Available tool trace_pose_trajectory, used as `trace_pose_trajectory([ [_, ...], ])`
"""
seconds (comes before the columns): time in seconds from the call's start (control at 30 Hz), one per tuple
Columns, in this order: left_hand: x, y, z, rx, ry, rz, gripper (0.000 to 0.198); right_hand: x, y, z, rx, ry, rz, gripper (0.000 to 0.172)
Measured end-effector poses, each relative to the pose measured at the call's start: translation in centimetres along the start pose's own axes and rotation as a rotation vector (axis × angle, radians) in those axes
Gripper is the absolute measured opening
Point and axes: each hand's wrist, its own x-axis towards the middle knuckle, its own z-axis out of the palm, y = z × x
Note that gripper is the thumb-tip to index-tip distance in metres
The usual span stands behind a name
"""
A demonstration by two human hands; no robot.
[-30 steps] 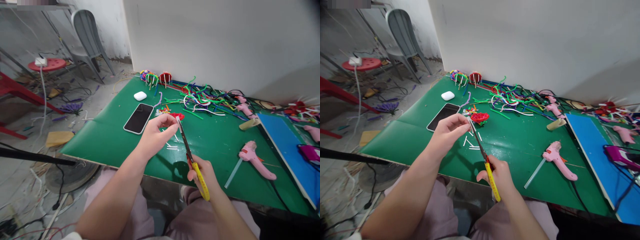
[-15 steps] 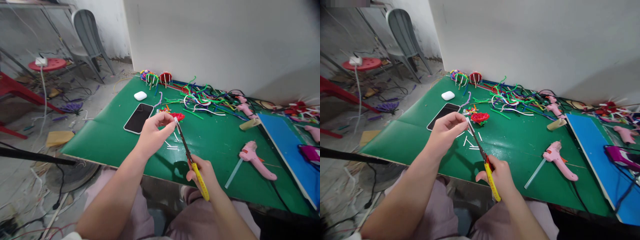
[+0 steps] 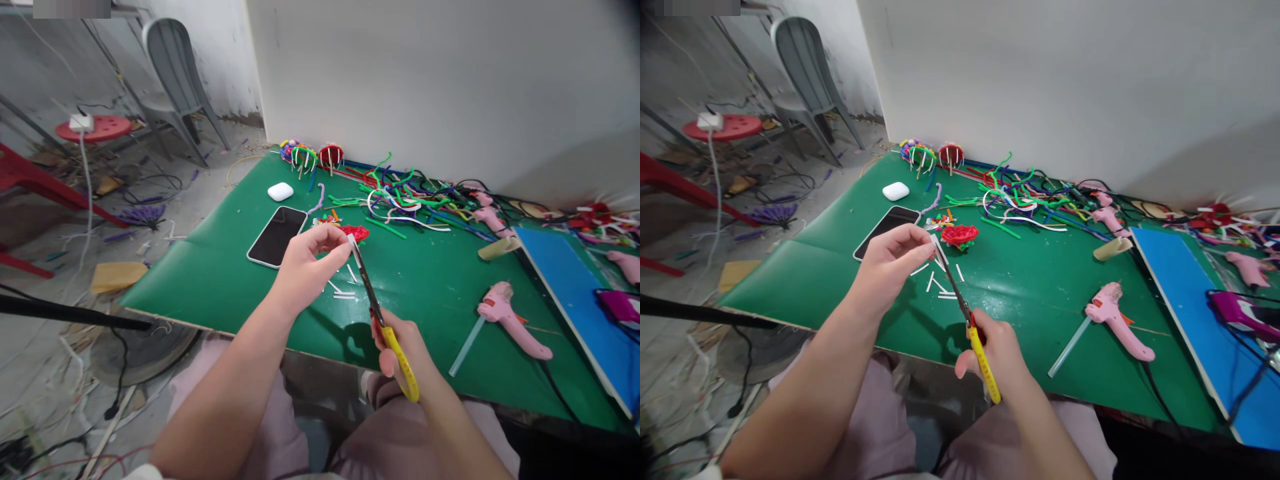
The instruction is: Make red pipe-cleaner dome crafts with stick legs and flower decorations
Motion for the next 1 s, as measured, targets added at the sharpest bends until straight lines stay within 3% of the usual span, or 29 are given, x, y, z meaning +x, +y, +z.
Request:
trace_pose_trajectory([
  [0.47,-0.1,-0.05,-0.08,0.012,-0.024,0.013,0.009,-0.34,-0.1,0.11,-0.03,-0.004,0.02,0.058],
  [0.77,-0.11,-0.03,-0.04,0.048,-0.045,0.018,0.004,-0.03,-0.34,0.12,0.012,0.0,0.009,0.08],
  [1.0,-0.07,-0.09,0.01,0.058,-0.042,0.003,0.006,-0.11,0.0,0.48,-0.069,0.079,-0.049,0.076],
])
